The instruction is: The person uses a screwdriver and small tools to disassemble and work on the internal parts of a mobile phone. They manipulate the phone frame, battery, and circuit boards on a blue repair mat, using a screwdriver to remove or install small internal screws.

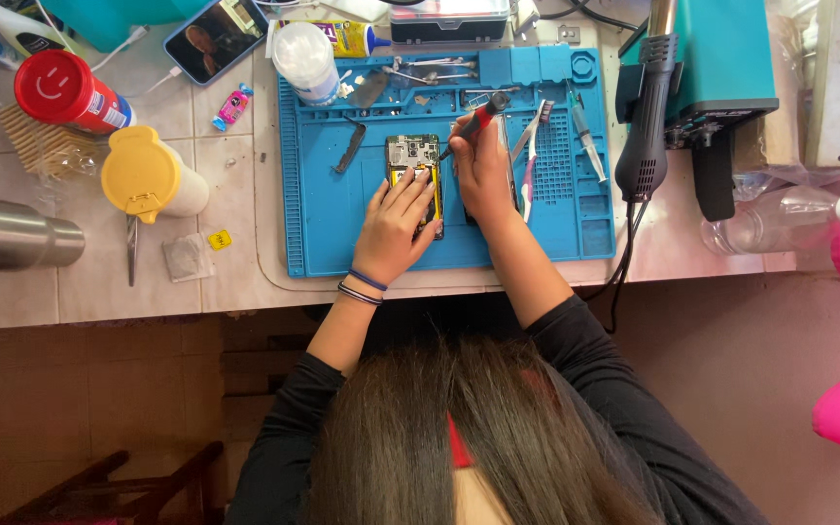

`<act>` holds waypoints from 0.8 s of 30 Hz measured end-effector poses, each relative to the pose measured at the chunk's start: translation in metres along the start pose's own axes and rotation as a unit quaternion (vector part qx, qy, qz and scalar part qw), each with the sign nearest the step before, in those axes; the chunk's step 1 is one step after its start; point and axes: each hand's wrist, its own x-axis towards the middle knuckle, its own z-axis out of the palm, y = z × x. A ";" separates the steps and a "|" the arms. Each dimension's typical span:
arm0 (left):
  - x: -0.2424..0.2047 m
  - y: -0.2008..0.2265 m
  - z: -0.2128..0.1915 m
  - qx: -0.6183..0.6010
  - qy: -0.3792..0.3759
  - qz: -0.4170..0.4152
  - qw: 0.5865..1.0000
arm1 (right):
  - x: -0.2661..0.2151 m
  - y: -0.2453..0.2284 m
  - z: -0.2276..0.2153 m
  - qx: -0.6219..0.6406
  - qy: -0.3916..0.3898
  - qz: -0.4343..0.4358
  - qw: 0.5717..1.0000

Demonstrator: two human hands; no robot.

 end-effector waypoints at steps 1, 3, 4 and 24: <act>0.000 0.000 0.000 -0.002 0.001 0.000 1.000 | 0.000 0.000 0.000 -0.002 0.001 0.001 1.000; 0.000 0.001 0.000 -0.005 0.002 0.001 1.000 | 0.000 -0.002 0.001 -0.005 0.001 0.003 1.000; 0.000 0.000 0.000 -0.003 0.003 0.001 1.000 | -0.001 -0.003 0.002 -0.026 -0.007 -0.008 1.000; 0.086 0.004 -0.050 -0.245 0.170 -0.072 0.952 | 0.013 -0.022 0.011 -0.071 -0.020 -0.121 0.990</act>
